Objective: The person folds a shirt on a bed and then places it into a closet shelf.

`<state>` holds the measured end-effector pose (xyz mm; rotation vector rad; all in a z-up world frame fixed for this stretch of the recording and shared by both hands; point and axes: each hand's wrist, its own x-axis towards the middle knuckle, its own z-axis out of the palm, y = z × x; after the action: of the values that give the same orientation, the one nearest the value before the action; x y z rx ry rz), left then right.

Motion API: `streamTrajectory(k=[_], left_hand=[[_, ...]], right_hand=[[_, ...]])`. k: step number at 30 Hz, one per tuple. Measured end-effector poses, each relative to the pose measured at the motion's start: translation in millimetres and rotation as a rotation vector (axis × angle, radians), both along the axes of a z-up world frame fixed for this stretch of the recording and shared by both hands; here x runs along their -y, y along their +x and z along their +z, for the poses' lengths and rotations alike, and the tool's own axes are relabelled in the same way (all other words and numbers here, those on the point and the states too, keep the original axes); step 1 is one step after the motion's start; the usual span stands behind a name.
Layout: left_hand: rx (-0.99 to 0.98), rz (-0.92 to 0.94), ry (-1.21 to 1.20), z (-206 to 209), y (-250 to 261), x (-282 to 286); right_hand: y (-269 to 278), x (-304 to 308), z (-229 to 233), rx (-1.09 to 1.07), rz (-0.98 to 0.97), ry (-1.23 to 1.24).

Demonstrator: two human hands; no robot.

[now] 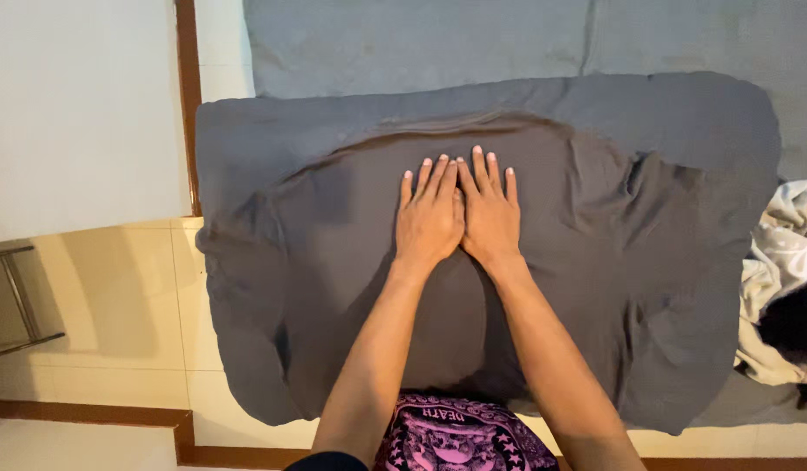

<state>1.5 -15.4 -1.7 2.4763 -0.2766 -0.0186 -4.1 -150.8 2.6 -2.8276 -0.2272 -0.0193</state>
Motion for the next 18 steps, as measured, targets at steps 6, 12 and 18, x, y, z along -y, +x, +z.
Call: streamTrajectory(k=[6,12,18], left_hand=[[-0.109,-0.021,0.261,7.7,16.8,-8.7],[-0.137,0.041,0.398,11.4,22.5,7.3],[-0.13,-0.02,0.43,16.9,22.2,60.5]], right_hand=[[3.2,40.8,1.0,-0.038,-0.069,-0.099],[-0.3,92.5,-4.0,-0.016,-0.168,-0.151],[-9.9,125.7,-7.3,-0.024,-0.238,-0.207]])
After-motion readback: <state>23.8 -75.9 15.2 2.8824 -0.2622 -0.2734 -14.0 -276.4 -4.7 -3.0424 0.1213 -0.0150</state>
